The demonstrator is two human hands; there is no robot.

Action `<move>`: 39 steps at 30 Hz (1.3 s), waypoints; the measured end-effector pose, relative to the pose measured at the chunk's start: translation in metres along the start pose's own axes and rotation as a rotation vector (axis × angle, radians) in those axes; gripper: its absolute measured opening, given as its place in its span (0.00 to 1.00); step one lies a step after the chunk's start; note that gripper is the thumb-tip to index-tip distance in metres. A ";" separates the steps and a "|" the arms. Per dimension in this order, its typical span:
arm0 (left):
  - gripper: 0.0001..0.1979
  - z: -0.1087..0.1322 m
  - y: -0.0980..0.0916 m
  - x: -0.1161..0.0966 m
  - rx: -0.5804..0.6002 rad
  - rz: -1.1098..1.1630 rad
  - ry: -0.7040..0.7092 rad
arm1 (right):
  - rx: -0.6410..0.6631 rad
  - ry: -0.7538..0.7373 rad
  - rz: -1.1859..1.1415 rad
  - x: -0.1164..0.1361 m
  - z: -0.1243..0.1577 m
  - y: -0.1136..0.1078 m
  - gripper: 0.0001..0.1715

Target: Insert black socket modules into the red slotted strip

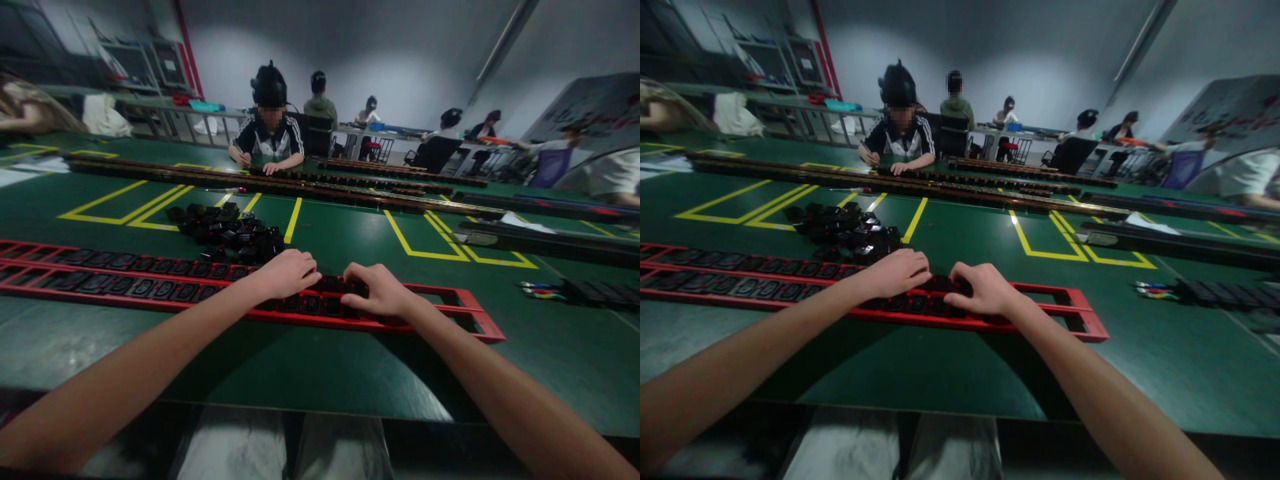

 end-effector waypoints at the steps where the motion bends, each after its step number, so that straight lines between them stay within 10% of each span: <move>1: 0.21 0.000 0.000 0.000 -0.001 0.002 0.002 | 0.010 -0.014 0.016 0.001 0.000 0.000 0.21; 39: 0.21 0.000 0.000 0.000 0.016 -0.001 -0.006 | 0.280 -0.113 0.280 0.034 0.000 -0.006 0.19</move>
Point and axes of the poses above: each hand's wrist, its own z-axis away from the middle knuckle, its own y-axis out of the palm, x = y × z, the point moved 4 cm from there along -z, towards the middle knuckle, and after that the axes turned 1 degree about -y, right-handed, at the moved point
